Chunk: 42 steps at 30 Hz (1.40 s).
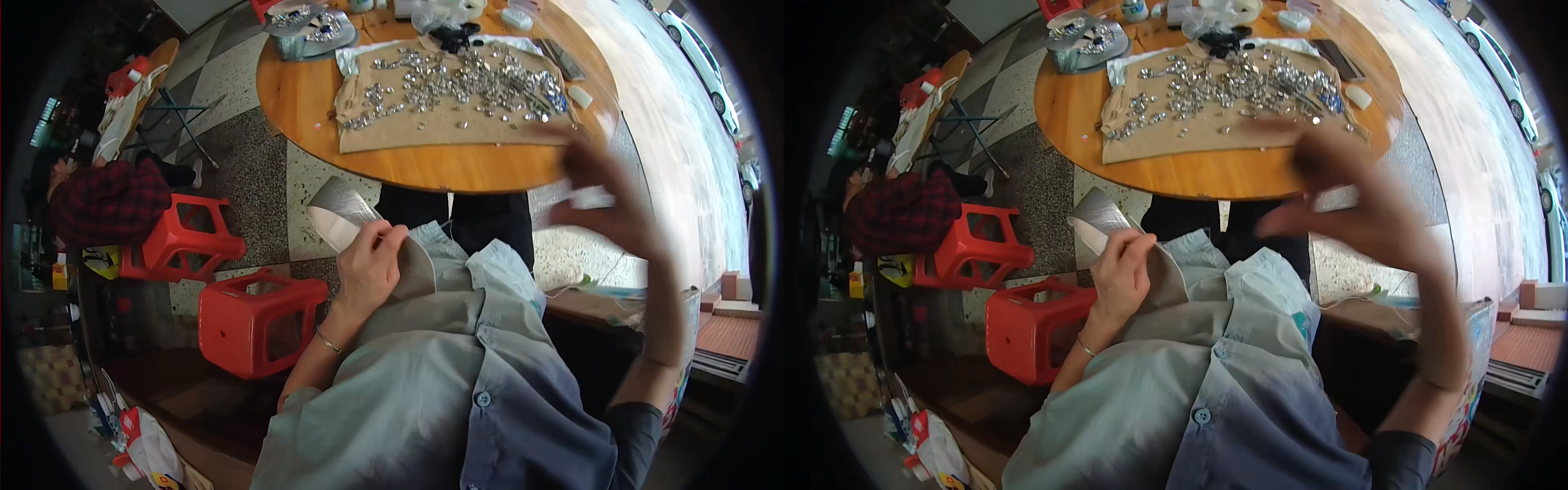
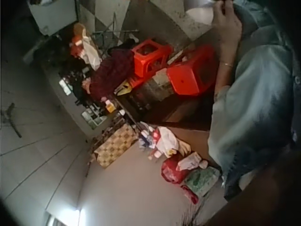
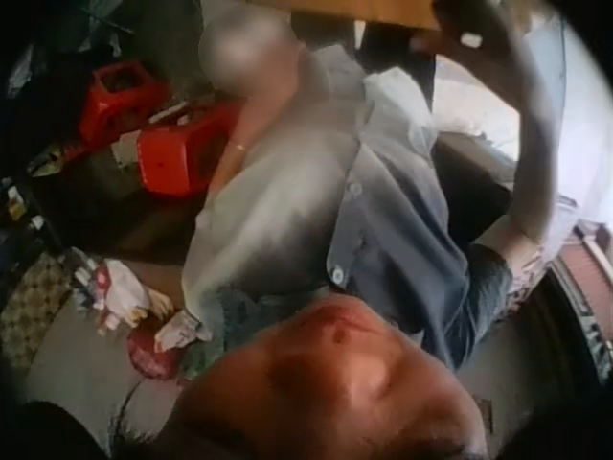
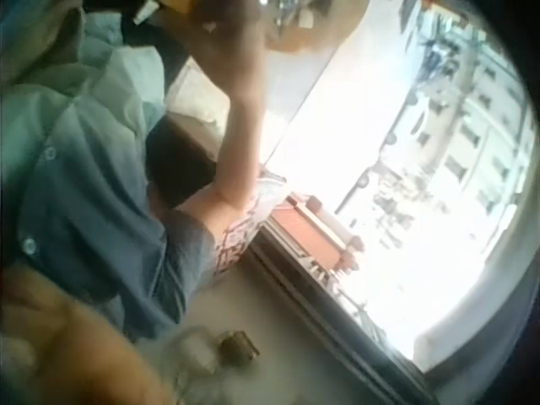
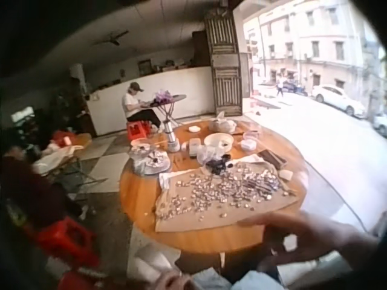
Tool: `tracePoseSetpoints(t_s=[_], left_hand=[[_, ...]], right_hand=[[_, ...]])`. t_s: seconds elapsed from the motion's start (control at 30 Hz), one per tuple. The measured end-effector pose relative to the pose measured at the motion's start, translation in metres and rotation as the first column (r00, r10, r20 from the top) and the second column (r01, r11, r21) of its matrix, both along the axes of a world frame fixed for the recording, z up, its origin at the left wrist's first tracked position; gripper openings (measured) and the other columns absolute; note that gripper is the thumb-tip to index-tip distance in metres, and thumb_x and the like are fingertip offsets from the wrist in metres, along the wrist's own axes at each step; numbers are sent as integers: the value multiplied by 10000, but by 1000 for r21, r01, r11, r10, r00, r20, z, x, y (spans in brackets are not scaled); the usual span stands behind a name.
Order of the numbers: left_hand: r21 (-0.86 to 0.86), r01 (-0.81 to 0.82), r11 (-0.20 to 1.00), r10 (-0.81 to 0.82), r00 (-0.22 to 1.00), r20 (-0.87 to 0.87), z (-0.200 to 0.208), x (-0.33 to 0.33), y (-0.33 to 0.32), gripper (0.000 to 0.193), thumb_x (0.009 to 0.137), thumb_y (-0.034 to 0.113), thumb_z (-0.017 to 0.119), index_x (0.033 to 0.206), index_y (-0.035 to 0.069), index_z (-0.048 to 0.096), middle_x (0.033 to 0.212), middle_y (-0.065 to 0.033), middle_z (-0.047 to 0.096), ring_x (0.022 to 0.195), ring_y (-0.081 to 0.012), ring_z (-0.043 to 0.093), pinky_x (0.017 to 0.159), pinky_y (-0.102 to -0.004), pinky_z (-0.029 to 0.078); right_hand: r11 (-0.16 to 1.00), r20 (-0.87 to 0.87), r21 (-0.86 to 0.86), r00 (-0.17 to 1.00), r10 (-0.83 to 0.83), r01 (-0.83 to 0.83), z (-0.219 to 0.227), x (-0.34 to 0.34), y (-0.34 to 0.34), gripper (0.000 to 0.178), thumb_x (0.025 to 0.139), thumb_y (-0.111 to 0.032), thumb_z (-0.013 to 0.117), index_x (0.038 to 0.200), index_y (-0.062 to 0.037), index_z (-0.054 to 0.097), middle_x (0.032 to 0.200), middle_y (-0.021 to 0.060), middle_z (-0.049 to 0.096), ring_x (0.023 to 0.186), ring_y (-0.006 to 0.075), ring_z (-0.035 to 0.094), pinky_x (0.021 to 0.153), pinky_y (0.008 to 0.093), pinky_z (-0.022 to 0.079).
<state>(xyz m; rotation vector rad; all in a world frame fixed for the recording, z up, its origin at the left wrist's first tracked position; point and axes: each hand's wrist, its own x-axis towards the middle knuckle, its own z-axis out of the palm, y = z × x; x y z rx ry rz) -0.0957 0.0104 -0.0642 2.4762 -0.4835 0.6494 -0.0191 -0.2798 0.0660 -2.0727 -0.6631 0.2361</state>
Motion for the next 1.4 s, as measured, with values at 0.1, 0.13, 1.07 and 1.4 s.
tracePoseSetpoints(t_s=[0.1, 0.13, 1.07, 1.4], left_hand=[[16, 225, 974, -225, 970, 87, 20, 15, -23, 165, 793, 7, 561, 937, 85, 574, 831, -93, 538, 698, -266, 578, 581, -334, 479], [28, 237, 971, -239, 964, 115, 23, 19, -22, 168, 798, 20, 559, 947, 97, 572, 834, -85, 535, 689, -258, 577, 566, -332, 482], [-518, 291, 804, -562, 654, -506, 33, 193, -127, 177, 855, 189, 571, 837, 26, 637, 786, -61, 616, 628, -136, 584, 528, -284, 428], [-845, -10, 534, -776, 391, -495, 45, 163, -109, 283, 917, 251, 493, 990, -2, 596, 818, -46, 620, 799, -107, 588, 761, -231, 457]], right_hand=[[996, -190, 23, 978, 90, -87, -78, -19, 29, 470, 742, -168, 704, 1171, -89, 530, 761, 14, 575, 637, 90, 480, 604, 233, 431], [984, -160, 128, 976, 146, -127, -91, -19, 43, 381, 767, -179, 686, 1113, -76, 566, 727, -2, 570, 610, 85, 475, 584, 229, 426], [301, 315, 420, 174, -933, 856, 15, -59, -120, 213, 897, -171, 488, 1038, -21, 545, 792, 16, 541, 646, 88, 484, 581, 203, 402], [810, -133, 73, 811, -570, 582, -95, 8, 31, 85, 764, -13, 596, 840, -12, 558, 765, 103, 535, 679, 245, 556, 599, 317, 435]])
